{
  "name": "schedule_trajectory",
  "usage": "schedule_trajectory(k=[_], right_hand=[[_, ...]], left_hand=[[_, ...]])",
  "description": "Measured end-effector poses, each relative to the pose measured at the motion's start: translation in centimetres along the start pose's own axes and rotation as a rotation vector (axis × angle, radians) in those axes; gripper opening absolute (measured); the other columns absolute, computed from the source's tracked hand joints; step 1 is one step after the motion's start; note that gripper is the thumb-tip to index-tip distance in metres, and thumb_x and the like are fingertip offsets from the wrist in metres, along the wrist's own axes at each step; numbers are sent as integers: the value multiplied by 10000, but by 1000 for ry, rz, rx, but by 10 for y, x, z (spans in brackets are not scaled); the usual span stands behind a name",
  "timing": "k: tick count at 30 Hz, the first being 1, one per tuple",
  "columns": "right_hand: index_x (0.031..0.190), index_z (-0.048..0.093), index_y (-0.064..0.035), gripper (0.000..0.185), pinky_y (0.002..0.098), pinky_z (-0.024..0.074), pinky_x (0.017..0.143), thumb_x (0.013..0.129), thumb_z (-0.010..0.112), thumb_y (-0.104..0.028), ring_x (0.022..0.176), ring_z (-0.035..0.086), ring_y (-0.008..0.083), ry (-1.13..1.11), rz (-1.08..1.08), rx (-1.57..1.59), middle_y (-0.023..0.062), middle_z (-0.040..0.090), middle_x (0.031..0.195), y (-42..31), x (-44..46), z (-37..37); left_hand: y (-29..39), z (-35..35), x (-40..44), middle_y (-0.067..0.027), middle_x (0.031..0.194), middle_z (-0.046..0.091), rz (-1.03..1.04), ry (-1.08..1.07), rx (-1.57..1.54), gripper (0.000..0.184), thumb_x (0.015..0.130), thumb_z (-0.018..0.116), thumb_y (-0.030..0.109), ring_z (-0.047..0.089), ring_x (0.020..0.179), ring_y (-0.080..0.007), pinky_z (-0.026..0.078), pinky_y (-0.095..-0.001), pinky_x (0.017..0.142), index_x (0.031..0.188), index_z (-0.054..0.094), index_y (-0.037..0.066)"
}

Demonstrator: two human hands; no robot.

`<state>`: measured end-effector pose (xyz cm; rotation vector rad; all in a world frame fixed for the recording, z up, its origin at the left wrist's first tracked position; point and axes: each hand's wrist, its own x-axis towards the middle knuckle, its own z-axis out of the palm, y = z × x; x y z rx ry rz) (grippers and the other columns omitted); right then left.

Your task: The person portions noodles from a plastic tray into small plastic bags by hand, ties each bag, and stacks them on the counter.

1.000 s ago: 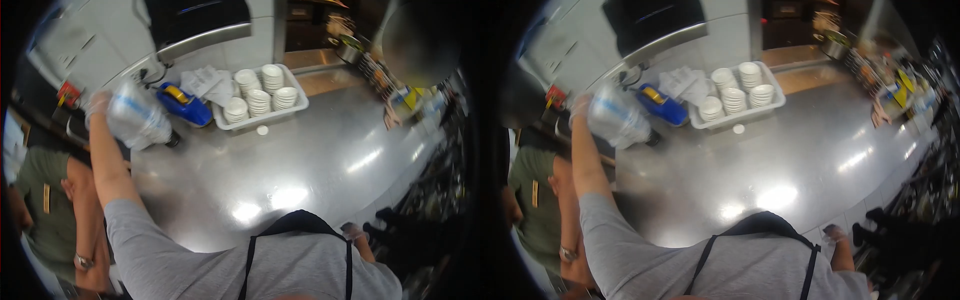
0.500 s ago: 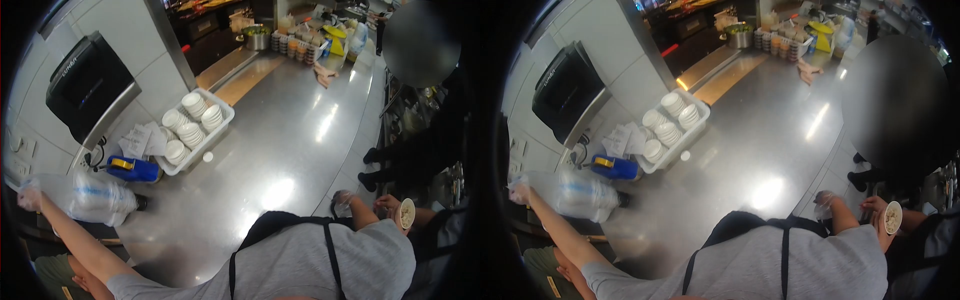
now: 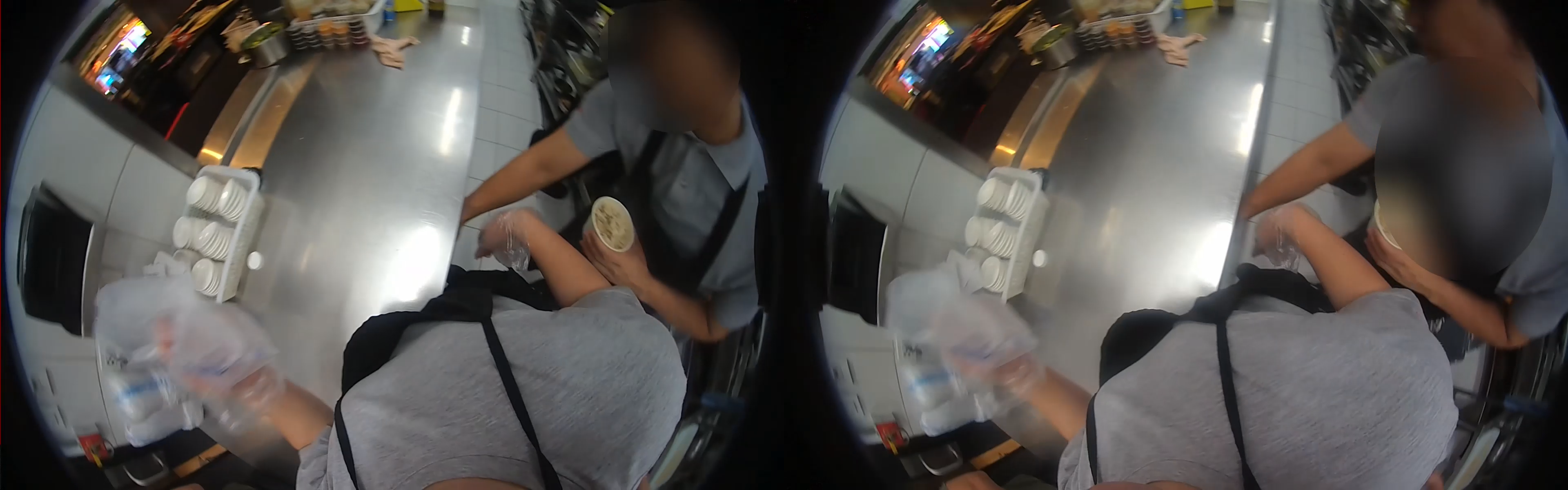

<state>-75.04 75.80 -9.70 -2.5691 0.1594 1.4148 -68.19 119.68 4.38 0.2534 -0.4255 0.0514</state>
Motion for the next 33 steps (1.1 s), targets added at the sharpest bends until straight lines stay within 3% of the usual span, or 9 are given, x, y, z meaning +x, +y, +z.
schedule_trajectory(k=[3,6,9,11,16,21,25,30,33], right_hand=[[980,610,-65,501,359,443,803,796,504,-519,866,579,167,-60,-294,261,102,606,941,-22,-59,-38],[1149,497,-46,645,370,437,795,799,465,-586,846,573,180,65,-565,932,125,576,963,-22,-38,-23],[1219,429,-63,643,373,390,869,837,390,-578,1004,506,243,164,-772,1369,154,508,1110,-40,-53,-21],[1275,353,-76,637,350,334,919,852,386,-552,1113,414,221,143,-869,1675,150,452,1173,-37,-32,-13],[1184,421,-43,549,353,346,909,820,557,-432,1112,407,184,205,-981,1526,107,495,1092,-15,-36,-8],[975,522,11,391,374,406,791,811,584,-339,968,490,271,1076,-711,857,160,487,1027,-12,-19,13],[1036,507,4,359,388,394,793,745,627,-170,920,501,303,1353,-889,664,162,504,976,-11,-13,46],[1001,537,-54,234,348,430,718,788,546,-150,831,543,282,1437,-895,810,126,553,885,-15,-28,65],[1025,543,-41,310,386,433,798,721,583,-91,886,545,267,1371,-608,445,101,545,945,0,-32,71]], left_hand=[[-111,19,-18,-25,875,522,24,374,647,398,852,473,374,520,798,-127,460,-256,684,1071,481,42],[-150,-1,-31,-5,794,512,-263,416,617,411,840,483,403,497,733,-96,439,-234,629,1043,491,46],[-168,-25,-33,-82,1016,515,-795,-104,518,547,830,481,470,489,753,-136,428,-276,696,1128,461,12],[-198,-12,-28,-47,825,541,-1099,-641,969,400,821,563,327,502,791,-127,390,-233,672,1066,501,17],[-243,-37,-46,-41,917,550,-1182,-675,1351,378,811,592,270,490,849,-112,379,-233,701,1091,505,33],[-269,-42,-73,-38,989,538,-836,-537,1257,333,820,588,234,472,911,-117,391,-270,754,1078,509,39],[-285,-38,-82,-25,891,516,-848,-306,1130,213,836,573,222,459,837,-98,386,-248,735,948,514,50],[-303,-7,-87,-10,830,498,-868,-411,1036,160,862,541,214,446,783,-77,379,-219,719,894,510,61],[-309,-13,-86,-37,873,497,-785,-564,1181,342,893,453,368,472,829,-138,384,-283,765,978,510,42]])
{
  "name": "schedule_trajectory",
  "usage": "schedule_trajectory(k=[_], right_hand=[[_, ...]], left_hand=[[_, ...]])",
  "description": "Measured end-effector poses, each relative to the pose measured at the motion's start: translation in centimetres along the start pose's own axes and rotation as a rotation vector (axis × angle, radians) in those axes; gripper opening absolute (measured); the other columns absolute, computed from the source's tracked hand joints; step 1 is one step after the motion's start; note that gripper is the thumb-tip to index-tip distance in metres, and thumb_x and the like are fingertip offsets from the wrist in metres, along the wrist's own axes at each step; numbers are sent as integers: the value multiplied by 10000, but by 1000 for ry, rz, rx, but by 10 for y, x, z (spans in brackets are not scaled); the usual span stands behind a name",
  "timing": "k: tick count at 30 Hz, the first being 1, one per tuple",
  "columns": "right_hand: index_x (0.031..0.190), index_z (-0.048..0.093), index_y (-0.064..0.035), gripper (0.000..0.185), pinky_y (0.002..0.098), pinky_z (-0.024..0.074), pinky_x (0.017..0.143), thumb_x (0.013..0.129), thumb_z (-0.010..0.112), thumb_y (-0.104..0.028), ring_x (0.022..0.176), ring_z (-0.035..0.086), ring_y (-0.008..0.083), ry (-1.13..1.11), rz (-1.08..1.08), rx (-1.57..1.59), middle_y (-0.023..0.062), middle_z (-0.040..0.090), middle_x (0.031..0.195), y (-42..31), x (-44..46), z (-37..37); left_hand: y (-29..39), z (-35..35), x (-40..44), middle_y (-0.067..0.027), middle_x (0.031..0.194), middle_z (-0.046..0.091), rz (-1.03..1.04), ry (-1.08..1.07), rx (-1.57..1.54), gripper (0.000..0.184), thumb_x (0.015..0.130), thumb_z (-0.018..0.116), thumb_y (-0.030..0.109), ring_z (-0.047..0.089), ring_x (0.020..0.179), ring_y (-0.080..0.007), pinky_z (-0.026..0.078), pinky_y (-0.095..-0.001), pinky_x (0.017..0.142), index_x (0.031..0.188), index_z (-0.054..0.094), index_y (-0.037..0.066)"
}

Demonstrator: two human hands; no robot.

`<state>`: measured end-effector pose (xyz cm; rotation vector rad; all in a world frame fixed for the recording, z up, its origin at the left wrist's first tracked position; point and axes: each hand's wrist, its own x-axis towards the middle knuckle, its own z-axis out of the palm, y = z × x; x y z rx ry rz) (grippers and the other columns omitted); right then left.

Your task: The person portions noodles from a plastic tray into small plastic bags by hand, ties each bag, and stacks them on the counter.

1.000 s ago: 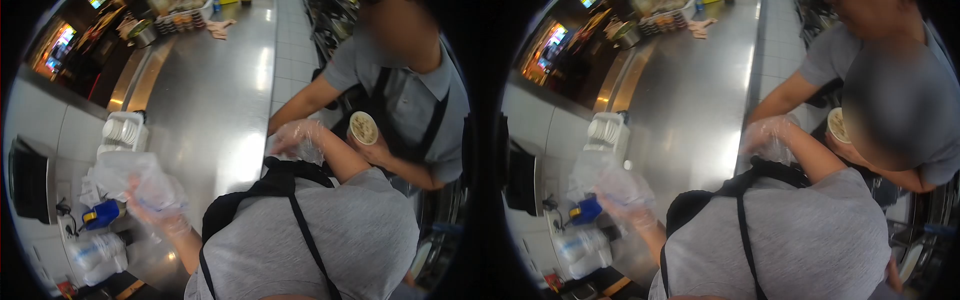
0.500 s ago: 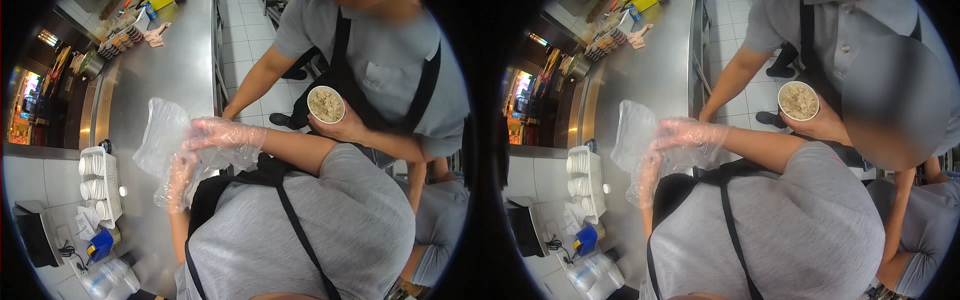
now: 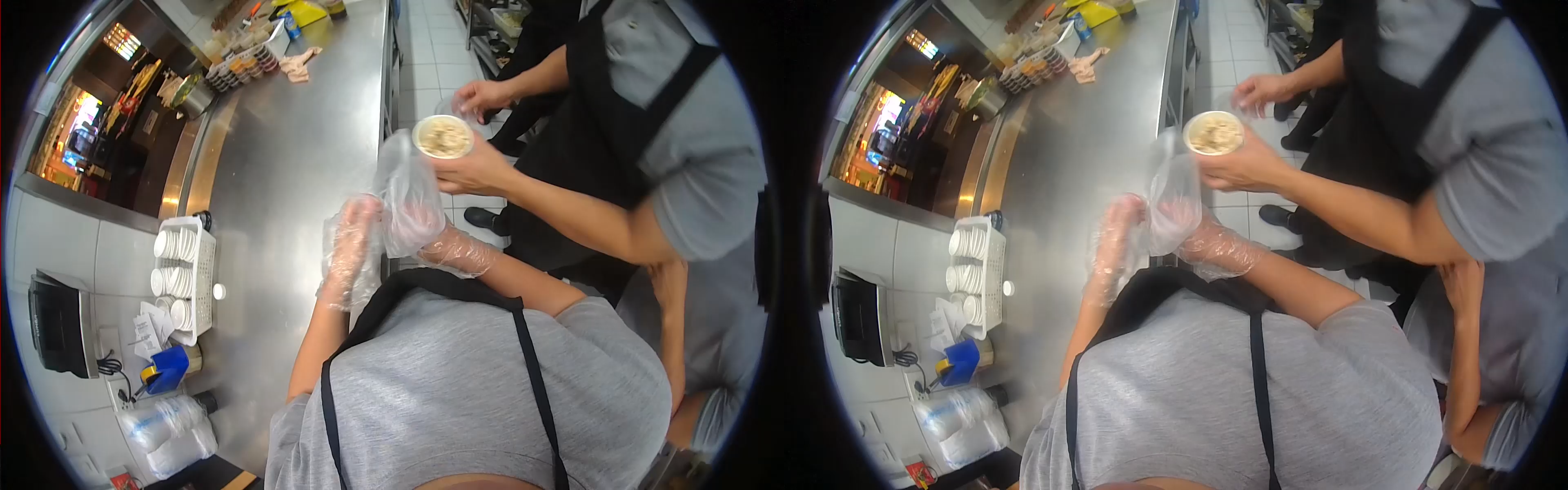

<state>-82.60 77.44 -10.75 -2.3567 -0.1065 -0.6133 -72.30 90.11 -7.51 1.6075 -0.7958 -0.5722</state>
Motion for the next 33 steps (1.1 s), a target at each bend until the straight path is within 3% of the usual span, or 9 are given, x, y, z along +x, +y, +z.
schedule_trajectory(k=[3,5,7,9,11,15,22,24,33], right_hand=[[998,548,-64,241,361,461,686,761,538,-104,807,573,277,42,-24,-188,126,577,836,16,-6,1],[966,556,-52,230,369,465,695,745,540,-113,810,571,287,110,-101,-275,135,575,819,-11,-6,-22],[939,558,-45,208,371,464,707,743,541,-112,816,570,288,130,41,57,141,569,839,-28,-2,-30],[940,558,-47,211,377,460,719,741,540,-113,821,567,297,149,252,359,145,564,855,-19,-4,-17],[926,561,-49,194,386,460,717,745,536,-114,819,567,308,82,-46,-165,154,568,846,-23,-9,-25],[933,552,-47,193,389,474,684,745,528,-87,835,562,336,-93,-18,-176,155,568,862,-15,-18,-20],[1103,518,-76,405,392,359,915,783,608,-307,1069,458,302,-150,74,162,145,463,1170,-34,-34,-80],[1056,551,-76,364,375,382,888,806,584,-339,1012,494,284,-123,126,182,131,520,1083,-48,-30,-99],[1014,529,-49,280,305,426,726,797,617,-203,801,491,196,114,-119,221,85,490,899,-111,-7,-113]], left_hand=[[23,-3,5,-55,936,475,-166,-67,-499,451,866,458,454,461,888,-168,361,-314,813,1068,466,52],[31,2,11,-66,990,496,-258,-131,-441,589,772,592,482,490,881,-155,400,-318,791,1126,422,44],[47,13,2,-89,981,489,-66,-21,47,556,776,621,401,489,889,-156,424,-323,771,1116,394,24],[3,10,11,-92,977,481,-9,-47,-57,501,760,661,292,480,890,-142,437,-290,722,1088,387,30],[-20,4,10,-74,961,482,-21,-184,-264,431,758,661,204,488,854,-131,436,-262,710,1058,399,40],[-25,7,-9,-52,922,487,-132,-111,-382,370,771,630,120,502,807,-118,443,-248,682,1055,402,56],[18,-13,-7,-26,787,470,113,253,-438,171,748,519,-47,486,696,-129,440,-264,634,882,470,48],[39,-21,-4,-63,736,468,527,362,354,165,653,489,-92,492,667,-188,428,-292,614,762,486,33],[89,1,-15,-115,758,514,801,304,684,207,551,504,-50,505,707,-281,414,-358,632,743,524,24]])
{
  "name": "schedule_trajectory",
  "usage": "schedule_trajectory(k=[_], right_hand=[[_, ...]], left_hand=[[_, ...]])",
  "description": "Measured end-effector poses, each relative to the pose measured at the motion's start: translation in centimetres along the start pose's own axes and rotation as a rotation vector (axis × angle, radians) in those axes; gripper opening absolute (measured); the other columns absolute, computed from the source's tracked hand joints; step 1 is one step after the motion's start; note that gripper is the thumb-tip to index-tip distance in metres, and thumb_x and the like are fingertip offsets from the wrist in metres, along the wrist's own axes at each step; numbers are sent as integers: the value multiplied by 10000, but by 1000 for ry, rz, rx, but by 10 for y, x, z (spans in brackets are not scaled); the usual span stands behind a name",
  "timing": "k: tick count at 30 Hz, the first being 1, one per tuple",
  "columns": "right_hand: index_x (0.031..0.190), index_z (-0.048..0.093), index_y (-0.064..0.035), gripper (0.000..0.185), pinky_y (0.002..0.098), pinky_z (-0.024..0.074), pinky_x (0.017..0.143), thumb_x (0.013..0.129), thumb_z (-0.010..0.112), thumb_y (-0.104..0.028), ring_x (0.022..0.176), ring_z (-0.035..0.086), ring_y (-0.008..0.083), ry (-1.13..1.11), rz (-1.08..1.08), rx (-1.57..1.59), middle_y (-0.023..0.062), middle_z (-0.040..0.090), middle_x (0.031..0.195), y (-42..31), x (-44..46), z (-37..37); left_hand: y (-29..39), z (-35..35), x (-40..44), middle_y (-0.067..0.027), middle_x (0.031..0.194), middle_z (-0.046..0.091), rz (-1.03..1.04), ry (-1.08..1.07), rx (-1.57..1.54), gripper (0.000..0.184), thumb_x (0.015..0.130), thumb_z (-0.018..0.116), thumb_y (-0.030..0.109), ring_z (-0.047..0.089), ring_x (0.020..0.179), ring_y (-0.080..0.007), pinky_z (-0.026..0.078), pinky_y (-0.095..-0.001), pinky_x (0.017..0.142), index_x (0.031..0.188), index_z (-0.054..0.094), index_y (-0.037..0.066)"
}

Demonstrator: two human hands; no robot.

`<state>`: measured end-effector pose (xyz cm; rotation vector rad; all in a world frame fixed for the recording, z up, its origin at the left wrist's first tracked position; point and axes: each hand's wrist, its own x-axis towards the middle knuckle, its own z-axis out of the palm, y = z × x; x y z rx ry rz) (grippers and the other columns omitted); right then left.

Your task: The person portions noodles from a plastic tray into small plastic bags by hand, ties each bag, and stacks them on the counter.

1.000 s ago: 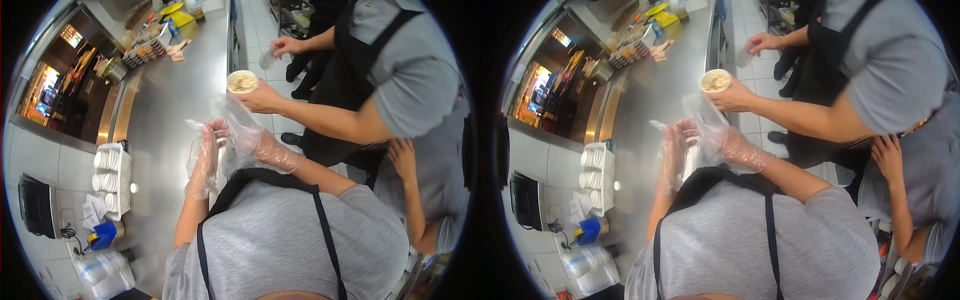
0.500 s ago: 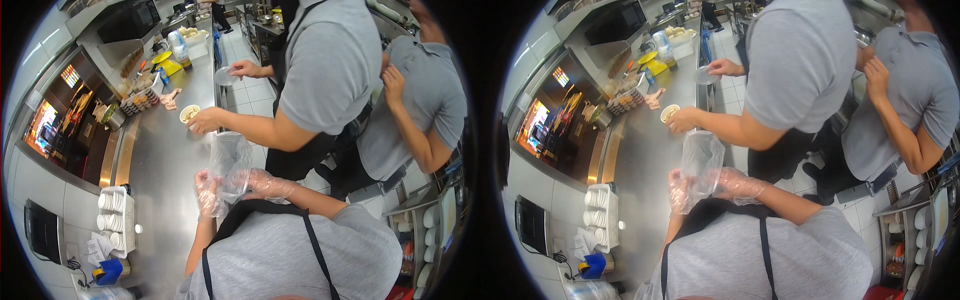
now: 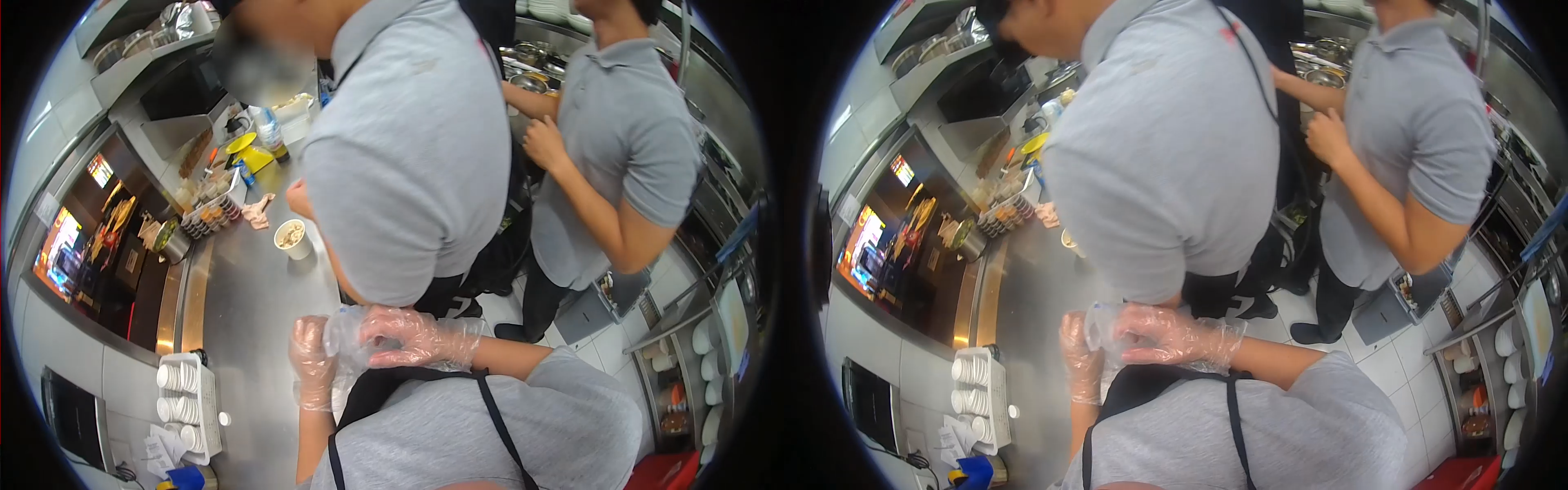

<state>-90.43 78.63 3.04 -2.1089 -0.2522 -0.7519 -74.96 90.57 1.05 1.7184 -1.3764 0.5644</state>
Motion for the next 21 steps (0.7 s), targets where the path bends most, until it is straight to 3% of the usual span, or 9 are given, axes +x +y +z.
schedule_trajectory(k=[2,3,7,12,13,17,19,21], right_hand=[[973,532,-40,250,289,430,678,799,613,-199,730,480,176,-37,57,217,71,472,850,-6,4,-1],[967,551,-55,238,281,457,707,786,630,-187,775,537,168,-61,78,202,70,528,930,-4,3,-1],[951,551,-49,224,281,448,705,818,590,-225,775,529,161,-217,80,171,62,528,879,-2,7,-5],[972,531,-37,270,302,436,733,842,551,-271,800,512,178,-248,115,99,65,497,876,21,6,5],[1038,501,-39,309,317,430,769,840,552,-271,860,511,195,-256,116,116,82,491,938,27,8,10],[1229,369,-58,511,356,394,885,811,582,-261,1046,477,261,-247,226,167,133,449,1129,29,20,29],[1243,359,-58,560,372,373,903,801,586,-315,1085,454,283,-187,140,101,157,417,1196,40,24,47],[1257,349,-57,610,387,351,921,791,590,-368,1124,430,305,-131,54,40,182,385,1262,44,29,58]], left_hand=[[-9,-8,2,-116,771,517,-29,-24,23,217,555,506,-45,507,731,-281,411,-358,650,759,532,25],[-17,-14,2,-118,783,519,-69,-44,57,227,559,509,-41,509,756,-282,409,-359,668,775,541,25],[-57,-43,-7,-120,807,522,-181,-2,184,231,573,489,-48,507,789,-286,404,-354,698,787,540,21],[-41,-77,-2,-114,811,523,-242,100,163,204,610,524,-49,510,780,-281,404,-361,691,799,528,26],[-43,-77,-4,-114,811,523,-243,103,164,204,610,524,-49,510,780,-281,404,-361,691,799,528,26],[-44,-68,-9,-106,806,528,-218,-5,236,231,597,584,-15,522,736,-285,419,-367,653,811,530,50],[-39,-58,-12,-103,803,530,-218,-39,222,242,586,601,-4,526,721,-289,427,-371,635,809,530,59],[-34,-42,-19,-99,797,535,83,-71,258,256,568,622,15,529,687,-296,438,-375,585,798,527,75]])
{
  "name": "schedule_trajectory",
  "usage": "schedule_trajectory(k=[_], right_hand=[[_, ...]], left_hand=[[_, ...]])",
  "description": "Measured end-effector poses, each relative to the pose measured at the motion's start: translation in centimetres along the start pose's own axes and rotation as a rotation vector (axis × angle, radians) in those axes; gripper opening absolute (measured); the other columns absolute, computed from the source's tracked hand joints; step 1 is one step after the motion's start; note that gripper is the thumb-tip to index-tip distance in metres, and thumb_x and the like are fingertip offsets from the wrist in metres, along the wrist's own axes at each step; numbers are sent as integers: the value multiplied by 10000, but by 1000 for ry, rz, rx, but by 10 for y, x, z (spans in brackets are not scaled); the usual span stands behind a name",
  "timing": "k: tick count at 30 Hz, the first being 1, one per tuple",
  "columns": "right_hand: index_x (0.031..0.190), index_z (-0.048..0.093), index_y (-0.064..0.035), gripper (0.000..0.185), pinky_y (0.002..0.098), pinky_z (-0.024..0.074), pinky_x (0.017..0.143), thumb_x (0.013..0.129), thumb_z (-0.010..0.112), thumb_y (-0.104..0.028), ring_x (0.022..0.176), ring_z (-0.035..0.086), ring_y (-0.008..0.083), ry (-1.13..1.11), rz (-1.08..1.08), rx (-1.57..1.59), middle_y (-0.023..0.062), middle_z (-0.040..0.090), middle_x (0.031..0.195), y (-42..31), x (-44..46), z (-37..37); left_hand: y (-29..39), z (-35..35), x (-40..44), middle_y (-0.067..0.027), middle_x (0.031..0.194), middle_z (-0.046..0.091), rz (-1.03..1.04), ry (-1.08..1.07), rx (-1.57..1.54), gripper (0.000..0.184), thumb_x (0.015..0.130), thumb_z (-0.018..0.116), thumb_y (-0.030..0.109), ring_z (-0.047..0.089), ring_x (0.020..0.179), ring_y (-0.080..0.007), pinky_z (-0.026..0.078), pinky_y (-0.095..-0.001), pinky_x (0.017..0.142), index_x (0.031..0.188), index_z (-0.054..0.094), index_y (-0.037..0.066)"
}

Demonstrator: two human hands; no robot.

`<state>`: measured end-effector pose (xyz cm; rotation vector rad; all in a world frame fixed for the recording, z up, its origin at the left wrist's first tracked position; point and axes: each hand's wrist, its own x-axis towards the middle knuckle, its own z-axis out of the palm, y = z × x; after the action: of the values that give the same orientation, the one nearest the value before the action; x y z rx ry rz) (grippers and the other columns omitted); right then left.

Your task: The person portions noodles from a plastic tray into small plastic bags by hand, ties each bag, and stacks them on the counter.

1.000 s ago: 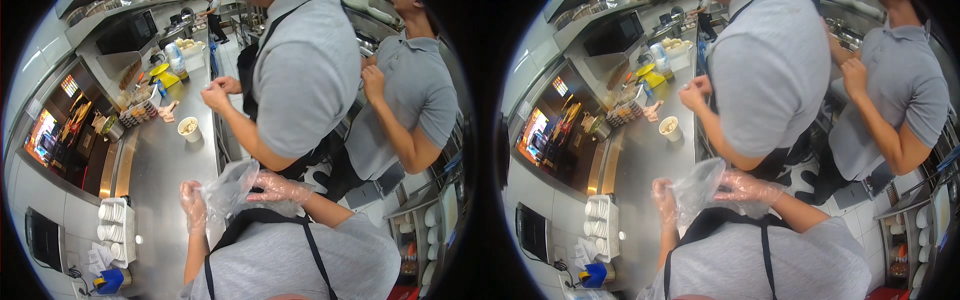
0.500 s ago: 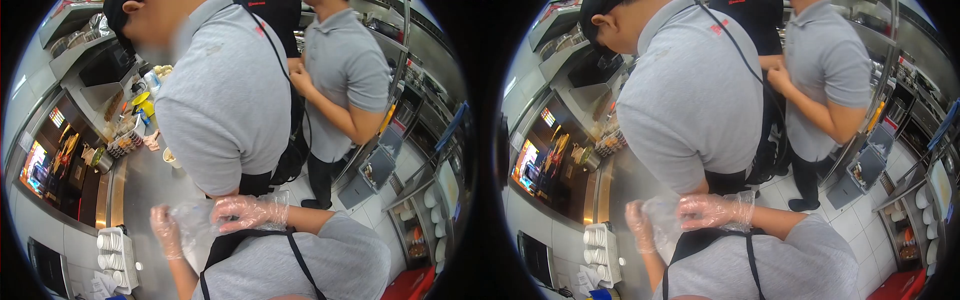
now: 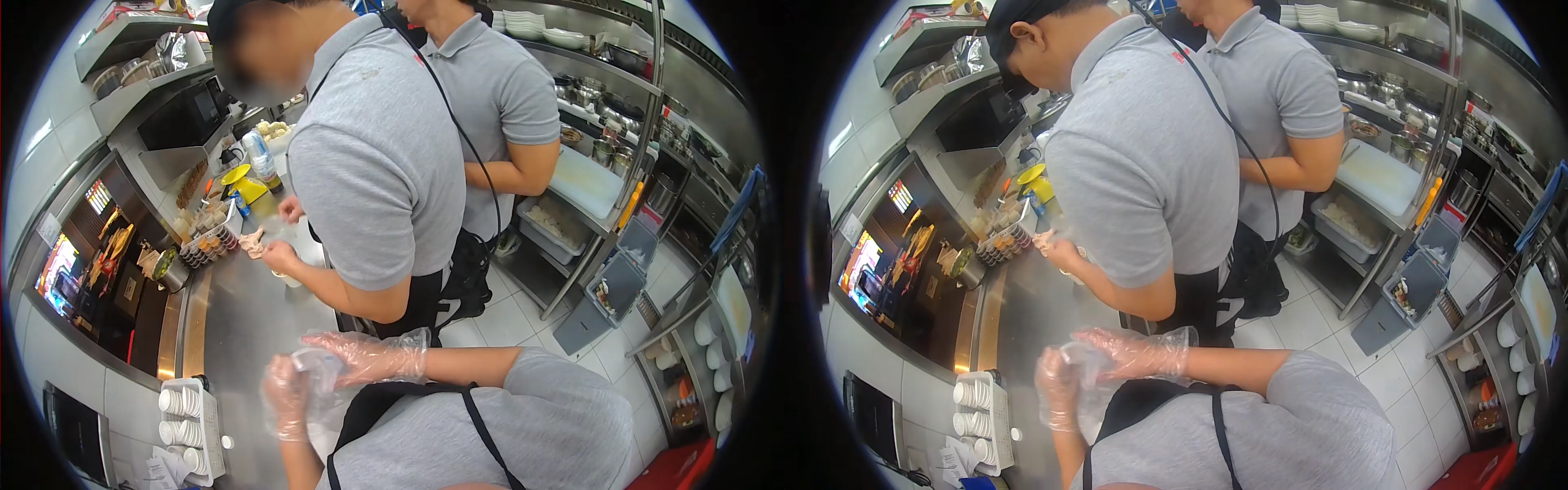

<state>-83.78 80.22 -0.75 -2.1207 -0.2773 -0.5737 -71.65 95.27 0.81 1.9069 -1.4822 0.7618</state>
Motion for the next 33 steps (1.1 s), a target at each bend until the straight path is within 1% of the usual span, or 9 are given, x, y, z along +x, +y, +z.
schedule_trajectory(k=[3,6,8,12,20,23,25,31,33], right_hand=[[1192,427,-32,556,389,377,881,762,620,-328,1071,474,315,134,-14,48,194,454,1200,2,4,3],[1086,502,-40,428,383,424,802,736,637,-246,927,549,293,-200,241,76,151,549,981,24,3,-3],[957,546,-35,283,393,429,733,742,618,-206,821,565,315,-6,185,-81,143,567,843,52,-9,4],[945,543,-9,206,388,412,765,747,498,-44,875,538,329,-25,427,-90,171,568,891,41,-18,0],[877,531,-32,173,328,401,790,712,482,-27,869,525,252,-17,-20,172,102,548,883,29,-10,5],[842,519,-32,160,336,408,774,688,480,-9,861,525,264,-197,-117,166,102,545,873,33,-7,9],[812,506,-30,135,352,417,754,683,481,0,862,526,283,-275,10,-48,106,539,872,42,-9,18],[820,520,-41,133,363,427,747,690,511,-12,849,527,295,-123,89,-209,108,518,862,36,-4,23],[823,523,-43,123,361,427,754,701,518,-22,851,525,292,-89,115,-242,106,513,868,36,-2,24]], left_hand=[[19,3,6,-97,784,537,113,-118,-105,258,549,639,29,534,662,-298,440,-378,547,775,530,86],[17,-7,6,-88,785,545,42,-88,-80,251,555,646,29,552,660,-288,451,-373,539,775,552,103],[16,-12,5,-84,793,551,0,-67,-113,250,559,648,24,558,666,-283,455,-372,542,777,559,108],[19,-22,-2,-79,800,554,-84,-296,-153,275,579,634,-9,559,709,-289,463,-376,599,819,557,100],[-54,-33,-51,-82,802,534,-480,-89,79,264,666,553,-69,536,744,-226,449,-336,687,895,539,62],[-58,-36,-53,-46,790,520,-794,109,-435,192,739,503,-34,519,717,-189,450,-325,679,900,548,61],[-39,-46,-35,-15,793,510,-1352,433,-1250,150,798,478,36,521,727,-168,455,-312,677,931,544,60],[-51,-45,-64,-47,936,506,-1090,428,-1670,320,846,470,191,505,899,-187,416,-322,805,1141,504,72],[-38,-57,-55,-24,876,508,-965,429,-1357,222,817,512,152,515,826,-148,438,-296,748,1023,508,70]])
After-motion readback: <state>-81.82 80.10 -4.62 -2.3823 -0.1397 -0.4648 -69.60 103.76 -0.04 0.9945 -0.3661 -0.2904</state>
